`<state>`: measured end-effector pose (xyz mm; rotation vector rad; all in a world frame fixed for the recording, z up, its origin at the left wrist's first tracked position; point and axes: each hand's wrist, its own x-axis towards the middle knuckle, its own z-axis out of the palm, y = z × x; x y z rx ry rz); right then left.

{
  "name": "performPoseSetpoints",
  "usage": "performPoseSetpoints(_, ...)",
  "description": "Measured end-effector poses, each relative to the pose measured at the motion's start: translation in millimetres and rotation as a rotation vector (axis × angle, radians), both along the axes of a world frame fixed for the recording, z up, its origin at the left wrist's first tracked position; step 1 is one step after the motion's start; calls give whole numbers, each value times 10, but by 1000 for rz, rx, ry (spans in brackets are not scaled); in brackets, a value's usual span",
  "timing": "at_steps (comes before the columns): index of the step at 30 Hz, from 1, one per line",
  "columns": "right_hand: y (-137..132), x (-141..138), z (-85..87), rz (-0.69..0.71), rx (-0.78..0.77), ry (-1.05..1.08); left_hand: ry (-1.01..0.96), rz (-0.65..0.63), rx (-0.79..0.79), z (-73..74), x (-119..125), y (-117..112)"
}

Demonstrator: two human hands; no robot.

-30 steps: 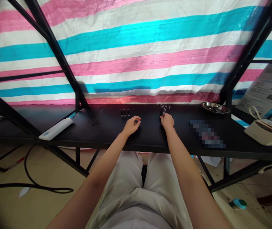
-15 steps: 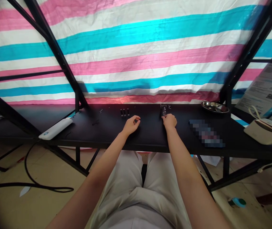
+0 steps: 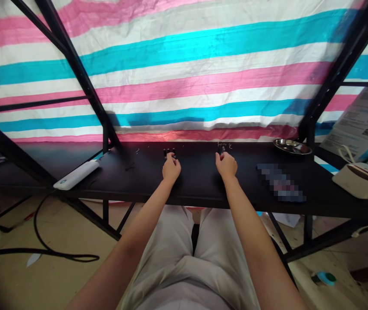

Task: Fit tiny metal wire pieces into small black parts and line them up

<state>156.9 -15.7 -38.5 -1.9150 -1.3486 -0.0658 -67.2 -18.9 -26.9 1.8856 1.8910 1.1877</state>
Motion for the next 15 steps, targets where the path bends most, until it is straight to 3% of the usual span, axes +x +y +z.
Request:
performPoseSetpoints(3,-21,-118,-8,220,206,-75,-58,97,-51,79,-28,-3)
performPoseSetpoints(7,-30,-230,-39,455,242,-151,-16,55,-131,150,-61,41)
performPoseSetpoints(15,-22,-281,-66,511,127,-210,156,-48,-148,206,-91,279)
